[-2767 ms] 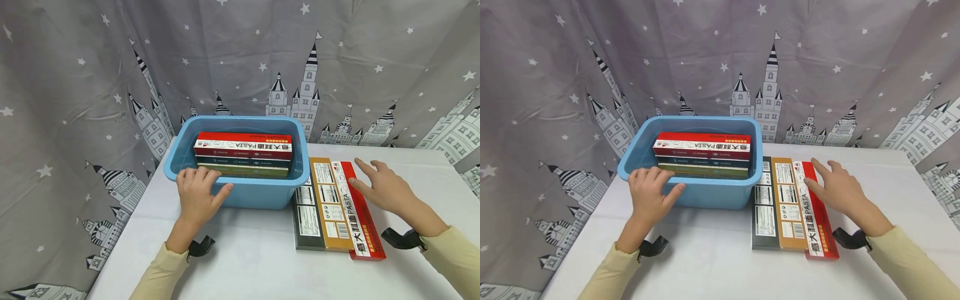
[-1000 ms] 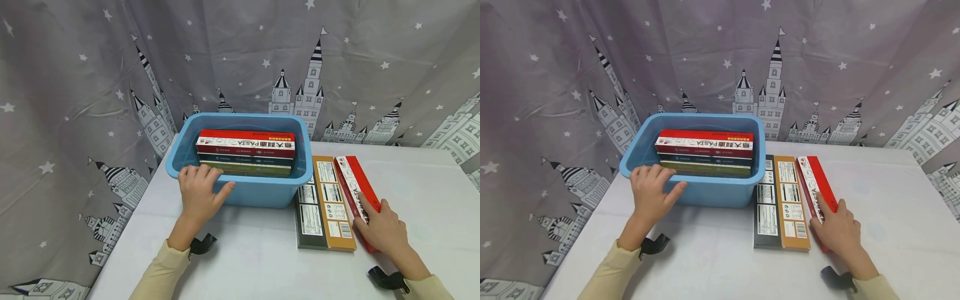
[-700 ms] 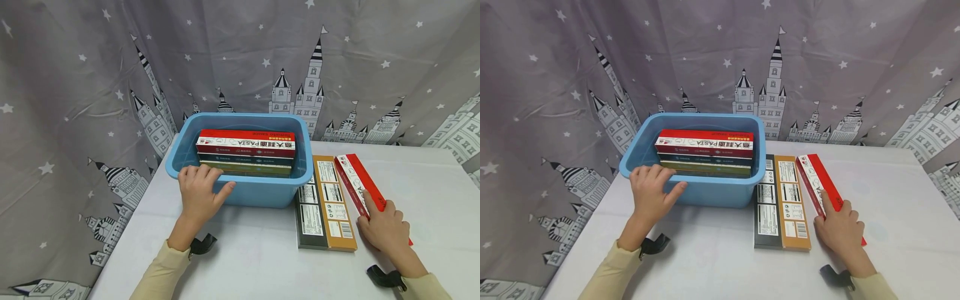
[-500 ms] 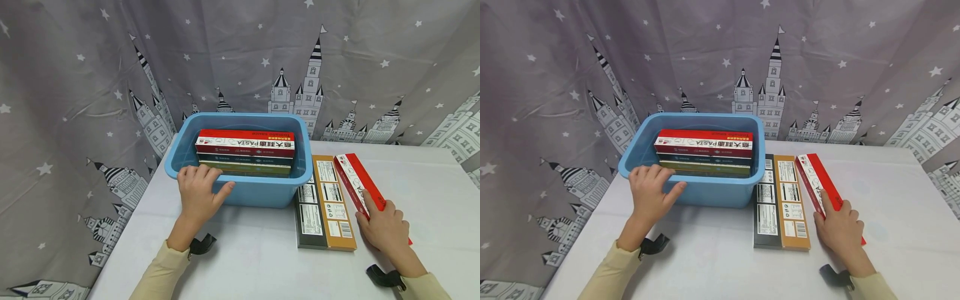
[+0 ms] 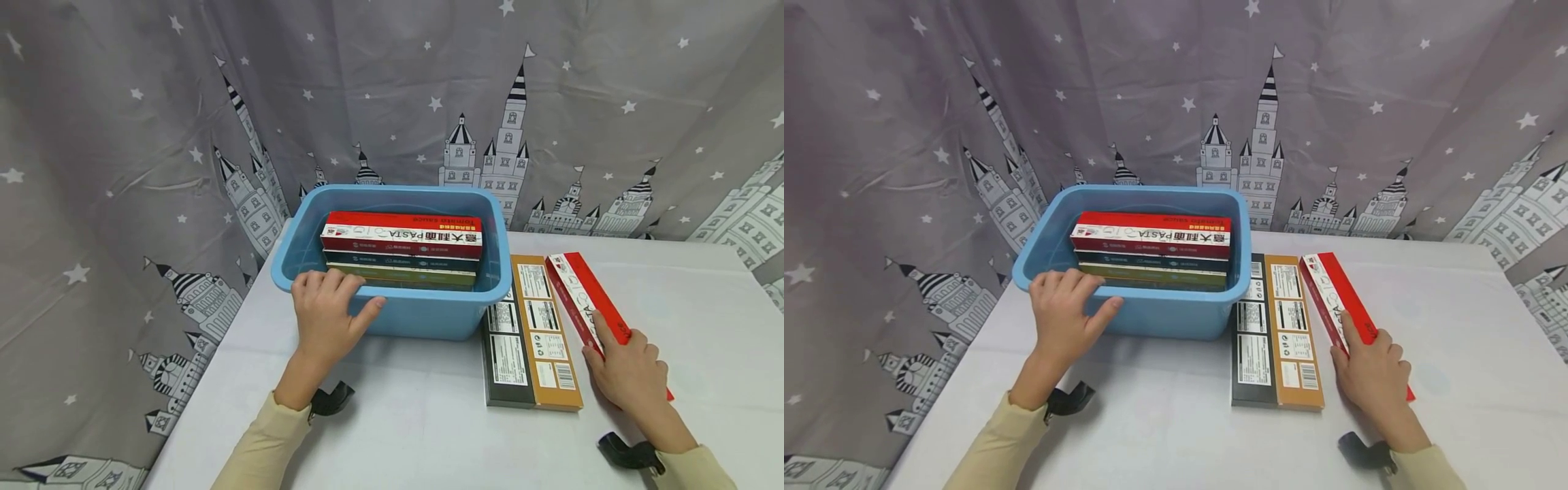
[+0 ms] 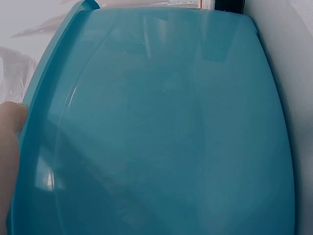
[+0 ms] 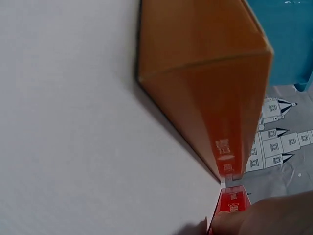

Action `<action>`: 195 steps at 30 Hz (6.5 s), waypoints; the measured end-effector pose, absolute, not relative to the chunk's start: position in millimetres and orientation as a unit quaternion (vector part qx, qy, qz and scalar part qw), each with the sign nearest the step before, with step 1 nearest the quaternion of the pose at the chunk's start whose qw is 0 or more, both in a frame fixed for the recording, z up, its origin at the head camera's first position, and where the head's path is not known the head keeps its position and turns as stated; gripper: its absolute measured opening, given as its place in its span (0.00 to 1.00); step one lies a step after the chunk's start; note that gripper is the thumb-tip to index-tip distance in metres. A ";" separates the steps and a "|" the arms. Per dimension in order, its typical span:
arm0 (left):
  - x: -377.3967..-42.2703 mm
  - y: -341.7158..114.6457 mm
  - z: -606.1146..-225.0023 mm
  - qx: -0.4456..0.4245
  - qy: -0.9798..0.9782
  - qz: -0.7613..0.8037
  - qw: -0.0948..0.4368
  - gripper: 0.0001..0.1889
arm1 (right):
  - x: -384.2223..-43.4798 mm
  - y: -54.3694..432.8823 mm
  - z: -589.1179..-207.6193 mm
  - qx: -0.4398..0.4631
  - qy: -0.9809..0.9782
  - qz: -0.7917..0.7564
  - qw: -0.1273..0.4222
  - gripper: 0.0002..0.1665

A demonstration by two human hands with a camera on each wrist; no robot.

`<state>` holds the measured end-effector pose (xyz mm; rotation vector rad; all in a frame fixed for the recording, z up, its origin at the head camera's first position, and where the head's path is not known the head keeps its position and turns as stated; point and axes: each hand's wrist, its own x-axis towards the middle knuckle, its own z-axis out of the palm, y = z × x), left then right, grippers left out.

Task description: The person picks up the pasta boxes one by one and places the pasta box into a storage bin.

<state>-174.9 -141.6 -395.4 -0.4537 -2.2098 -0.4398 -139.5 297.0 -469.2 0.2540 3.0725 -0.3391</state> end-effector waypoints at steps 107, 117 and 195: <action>-174.2 -142.3 -396.4 -0.178 -0.877 -0.179 0.408 0.38 | -250.1 71.9 -276.2 -0.424 0.900 0.032 0.100 0.36; -174.4 -140.3 -395.1 -0.180 -0.877 -0.178 0.409 0.38 | -254.0 54.0 -283.9 -0.434 0.890 0.055 0.131 0.34; -176.4 -141.8 -396.5 -0.183 -0.869 -0.178 0.424 0.38 | -269.2 34.0 -326.9 -0.379 0.894 -0.041 0.235 0.27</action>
